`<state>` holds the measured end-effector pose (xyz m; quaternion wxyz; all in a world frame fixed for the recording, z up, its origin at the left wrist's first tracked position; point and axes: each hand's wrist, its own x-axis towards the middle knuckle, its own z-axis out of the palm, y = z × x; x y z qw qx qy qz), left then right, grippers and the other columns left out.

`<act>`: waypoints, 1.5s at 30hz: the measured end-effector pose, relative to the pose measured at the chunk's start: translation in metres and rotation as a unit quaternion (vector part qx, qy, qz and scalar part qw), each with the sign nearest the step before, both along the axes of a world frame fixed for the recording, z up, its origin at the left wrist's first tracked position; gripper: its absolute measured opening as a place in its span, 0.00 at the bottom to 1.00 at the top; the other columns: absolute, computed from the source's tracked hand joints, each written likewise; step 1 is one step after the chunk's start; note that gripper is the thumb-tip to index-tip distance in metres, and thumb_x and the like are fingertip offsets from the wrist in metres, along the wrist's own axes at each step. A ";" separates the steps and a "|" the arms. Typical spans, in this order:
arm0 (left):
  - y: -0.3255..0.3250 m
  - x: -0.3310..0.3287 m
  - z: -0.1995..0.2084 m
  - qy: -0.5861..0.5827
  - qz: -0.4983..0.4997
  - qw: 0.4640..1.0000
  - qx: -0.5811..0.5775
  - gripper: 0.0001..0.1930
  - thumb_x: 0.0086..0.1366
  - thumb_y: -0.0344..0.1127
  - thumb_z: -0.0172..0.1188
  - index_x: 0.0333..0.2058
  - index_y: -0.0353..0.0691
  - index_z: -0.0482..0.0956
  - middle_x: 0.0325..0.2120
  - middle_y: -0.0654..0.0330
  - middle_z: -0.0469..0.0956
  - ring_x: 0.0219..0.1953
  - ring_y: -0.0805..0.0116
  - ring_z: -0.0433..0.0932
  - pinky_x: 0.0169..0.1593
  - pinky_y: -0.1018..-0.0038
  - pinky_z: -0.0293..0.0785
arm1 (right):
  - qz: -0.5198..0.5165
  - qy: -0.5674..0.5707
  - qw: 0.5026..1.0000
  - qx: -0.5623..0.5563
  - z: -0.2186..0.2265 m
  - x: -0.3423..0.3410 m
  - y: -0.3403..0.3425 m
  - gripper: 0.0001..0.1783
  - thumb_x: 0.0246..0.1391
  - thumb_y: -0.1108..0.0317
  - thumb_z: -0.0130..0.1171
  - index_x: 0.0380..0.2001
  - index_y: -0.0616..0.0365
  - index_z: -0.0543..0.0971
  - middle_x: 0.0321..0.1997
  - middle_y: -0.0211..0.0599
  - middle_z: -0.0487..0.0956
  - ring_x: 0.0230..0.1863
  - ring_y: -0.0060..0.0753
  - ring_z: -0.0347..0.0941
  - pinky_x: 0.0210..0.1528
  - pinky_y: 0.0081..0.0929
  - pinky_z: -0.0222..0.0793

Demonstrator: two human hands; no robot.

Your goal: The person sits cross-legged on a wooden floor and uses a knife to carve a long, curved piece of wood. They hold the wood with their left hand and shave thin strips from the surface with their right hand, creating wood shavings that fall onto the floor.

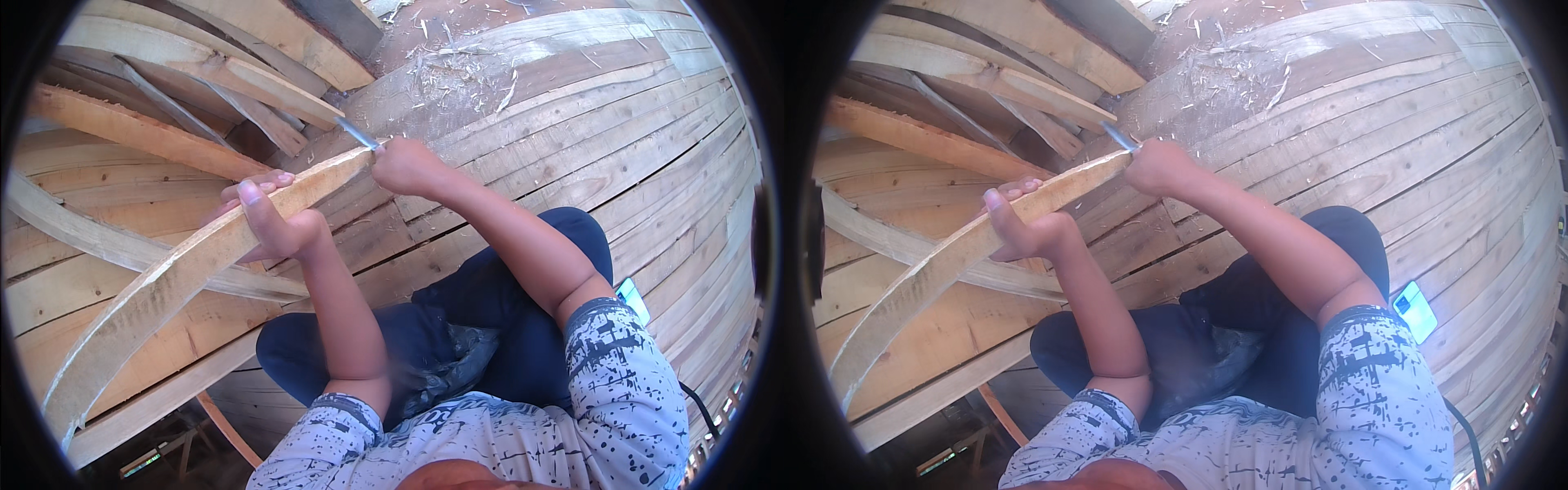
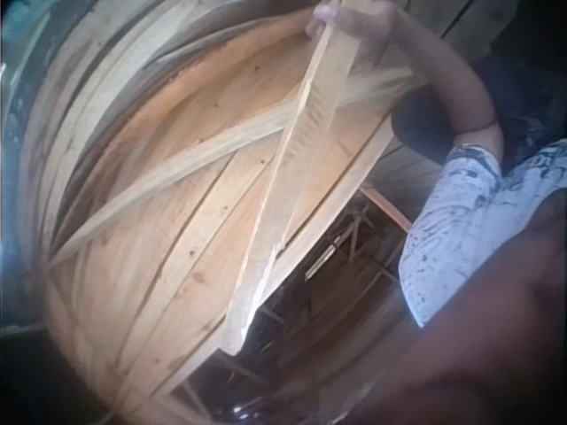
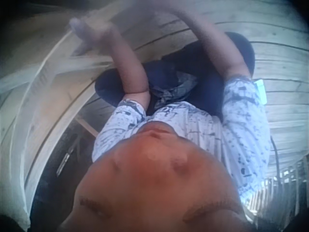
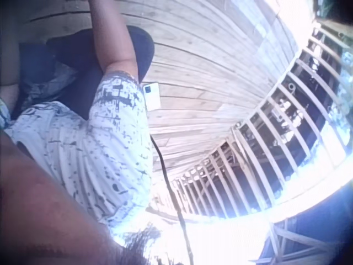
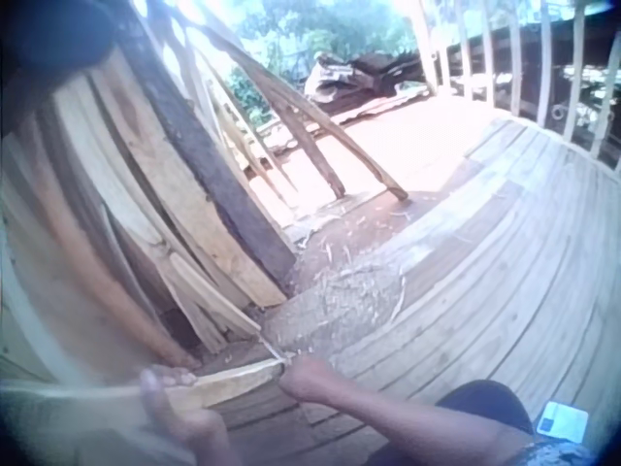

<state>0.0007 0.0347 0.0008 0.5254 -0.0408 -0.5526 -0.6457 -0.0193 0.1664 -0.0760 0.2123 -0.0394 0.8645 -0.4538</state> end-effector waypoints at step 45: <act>-0.005 0.002 -0.002 0.000 -0.023 1.000 -0.007 0.13 0.55 0.27 0.59 0.35 0.39 0.63 0.16 0.56 0.69 0.15 0.67 0.73 0.21 0.72 0.78 | -0.025 -0.106 0.994 -0.013 -0.003 -0.008 0.005 0.22 0.60 0.61 0.46 0.42 0.71 0.81 0.41 0.63 0.81 0.47 0.62 0.79 0.49 0.46 0.74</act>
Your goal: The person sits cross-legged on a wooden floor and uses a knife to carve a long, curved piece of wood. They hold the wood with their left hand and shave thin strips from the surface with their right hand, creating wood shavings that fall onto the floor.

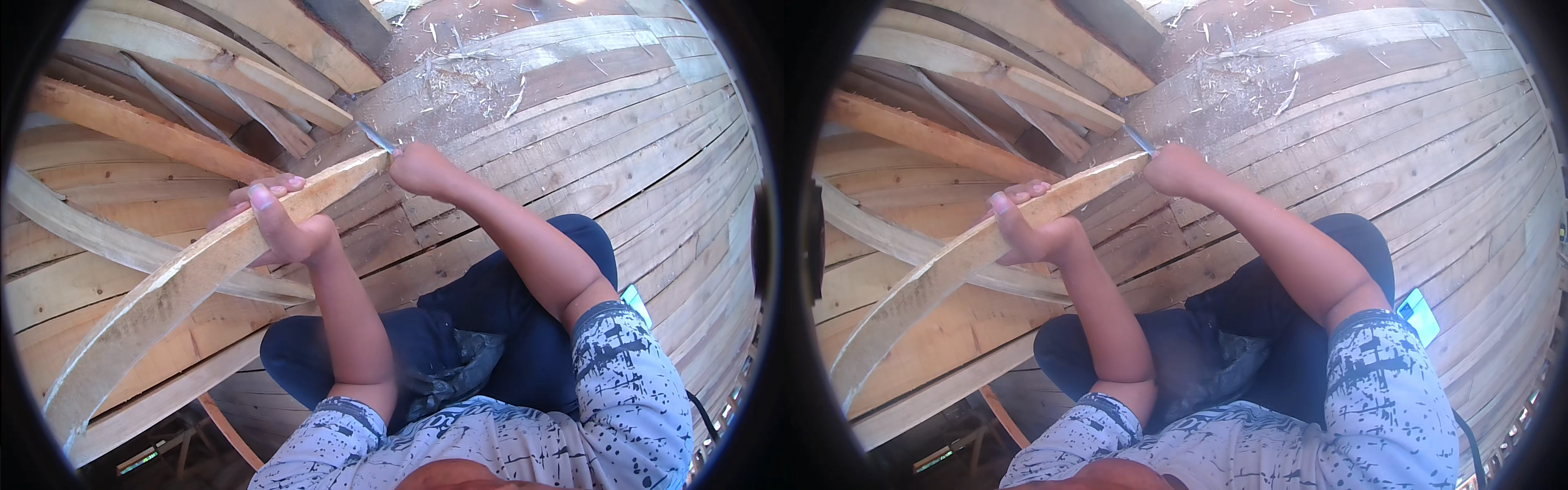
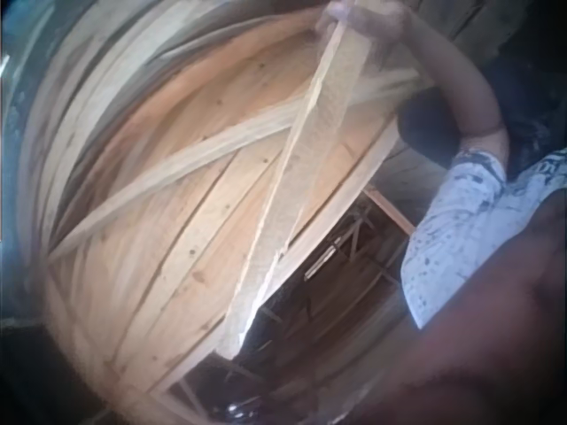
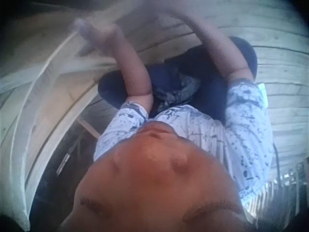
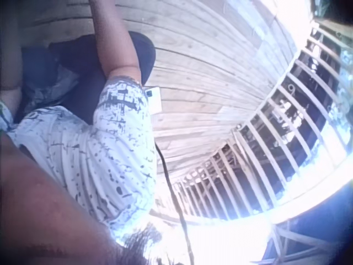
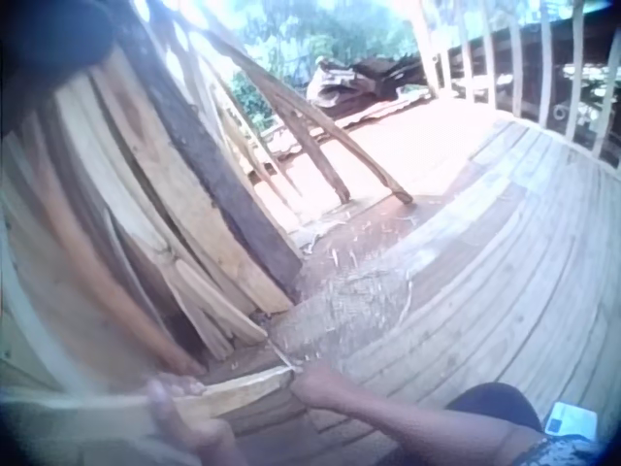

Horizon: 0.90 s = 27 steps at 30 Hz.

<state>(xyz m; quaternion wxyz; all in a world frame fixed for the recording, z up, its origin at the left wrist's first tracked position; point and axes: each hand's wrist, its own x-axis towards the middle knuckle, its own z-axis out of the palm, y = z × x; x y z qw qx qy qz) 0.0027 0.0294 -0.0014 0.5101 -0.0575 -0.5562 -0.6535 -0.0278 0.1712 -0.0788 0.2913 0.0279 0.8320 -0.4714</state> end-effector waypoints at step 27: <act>0.006 0.001 0.005 0.003 0.015 1.000 -0.008 0.14 0.55 0.28 0.60 0.35 0.39 0.62 0.16 0.56 0.69 0.14 0.67 0.72 0.21 0.73 0.77 | -0.036 -0.085 0.990 -0.103 0.014 0.009 -0.001 0.22 0.59 0.62 0.47 0.42 0.72 0.79 0.29 0.51 0.80 0.26 0.40 0.78 0.28 0.42 0.74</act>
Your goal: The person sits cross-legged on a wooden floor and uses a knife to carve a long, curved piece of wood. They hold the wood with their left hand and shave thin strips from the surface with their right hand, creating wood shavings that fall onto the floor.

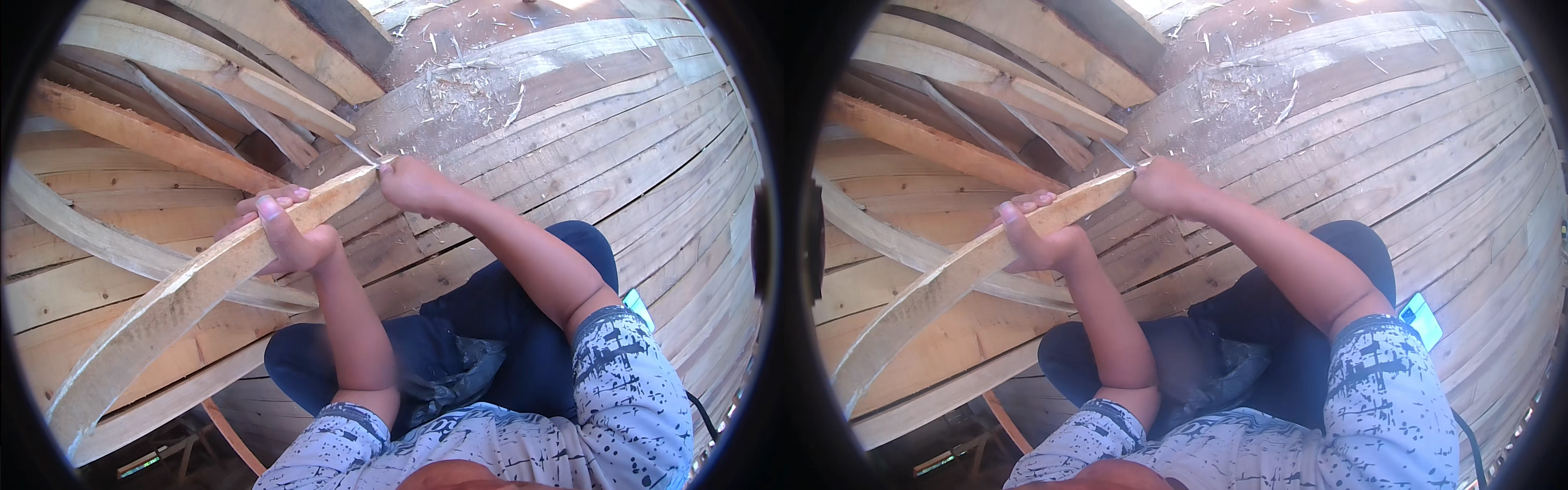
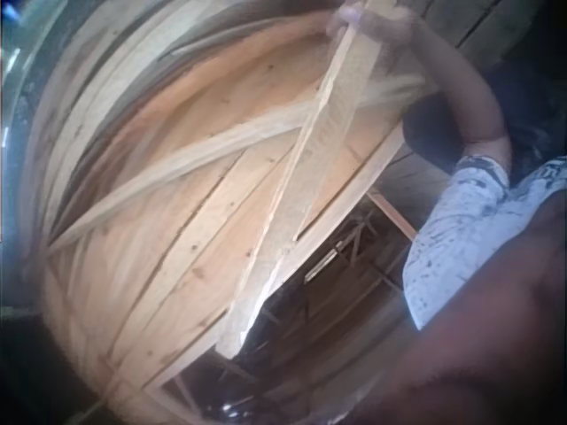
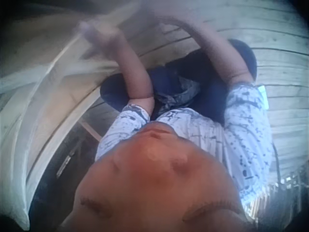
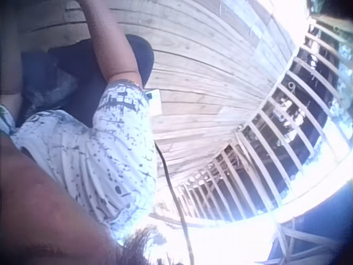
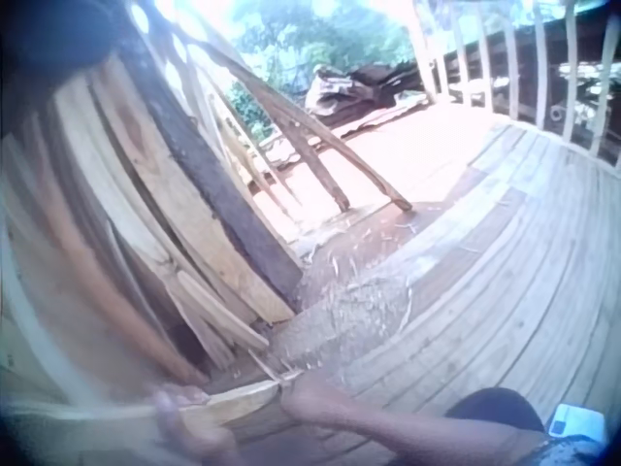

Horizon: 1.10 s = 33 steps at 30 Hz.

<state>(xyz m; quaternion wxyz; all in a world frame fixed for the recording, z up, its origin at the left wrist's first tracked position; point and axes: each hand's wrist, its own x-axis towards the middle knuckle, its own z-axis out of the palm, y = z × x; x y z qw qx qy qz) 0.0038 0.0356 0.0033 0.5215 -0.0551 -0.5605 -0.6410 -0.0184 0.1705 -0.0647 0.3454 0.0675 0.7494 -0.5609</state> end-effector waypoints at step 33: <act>-0.039 0.002 -0.006 0.029 -0.292 0.955 -0.035 0.16 0.55 0.27 0.58 0.41 0.41 0.63 0.22 0.56 0.70 0.21 0.65 0.73 0.29 0.68 0.78 | 0.050 0.047 0.997 0.037 0.013 0.009 -0.007 0.26 0.63 0.59 0.46 0.45 0.76 0.78 0.45 0.66 0.80 0.49 0.64 0.78 0.52 0.47 0.73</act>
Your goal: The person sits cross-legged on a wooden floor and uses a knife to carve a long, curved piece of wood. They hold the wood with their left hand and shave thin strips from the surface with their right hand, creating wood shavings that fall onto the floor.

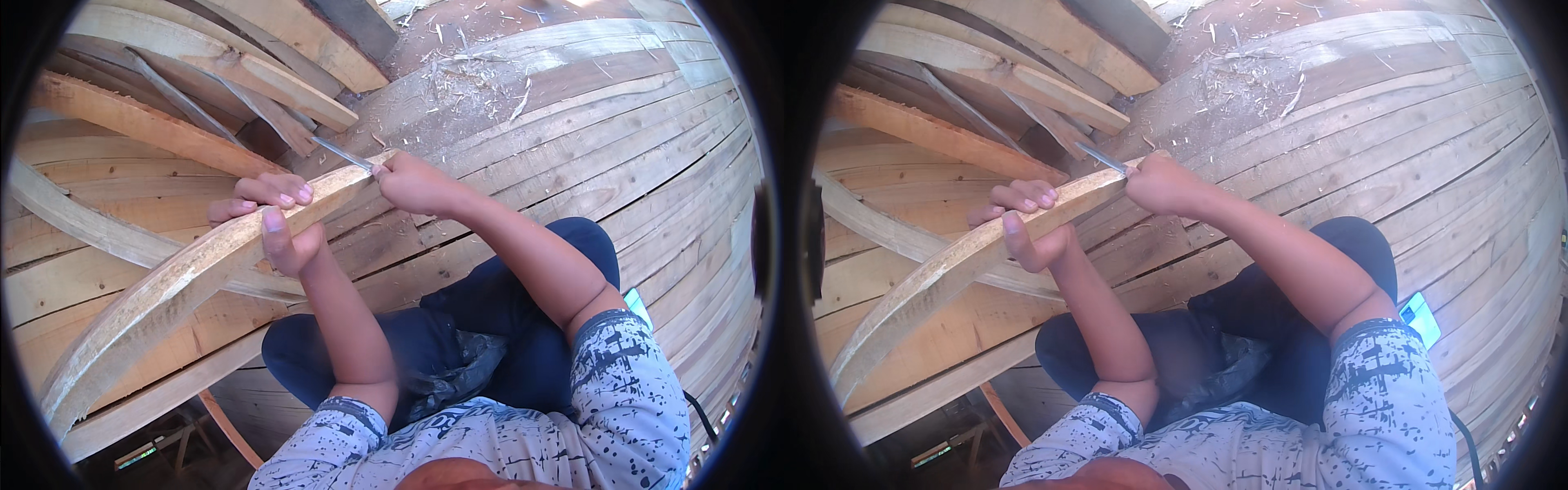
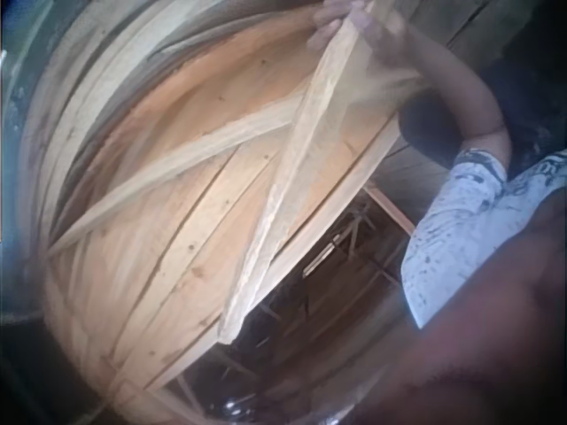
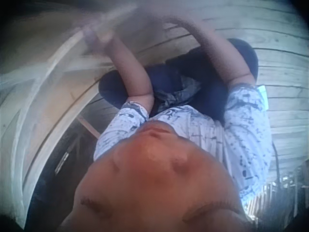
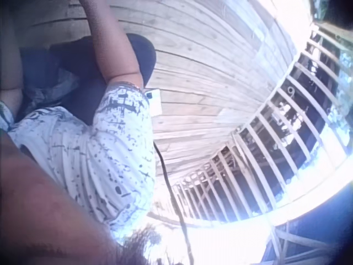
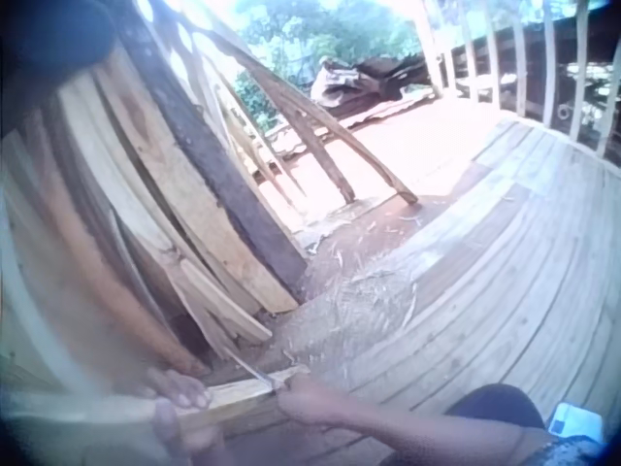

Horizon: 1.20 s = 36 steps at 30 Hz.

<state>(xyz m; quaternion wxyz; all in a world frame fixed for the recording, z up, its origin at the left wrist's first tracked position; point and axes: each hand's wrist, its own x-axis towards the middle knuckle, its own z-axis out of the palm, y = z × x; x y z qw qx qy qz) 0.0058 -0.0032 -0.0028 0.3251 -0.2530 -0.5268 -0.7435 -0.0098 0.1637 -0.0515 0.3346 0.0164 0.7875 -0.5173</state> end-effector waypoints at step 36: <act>0.042 -0.007 0.002 -0.025 0.324 0.945 0.027 0.16 0.54 0.29 0.60 0.35 0.37 0.61 0.19 0.56 0.68 0.14 0.68 0.71 0.21 0.73 0.73 | 0.010 0.094 0.995 0.023 0.003 -0.003 0.013 0.20 0.57 0.65 0.45 0.33 0.75 0.79 0.33 0.68 0.80 0.39 0.65 0.79 0.46 0.51 0.72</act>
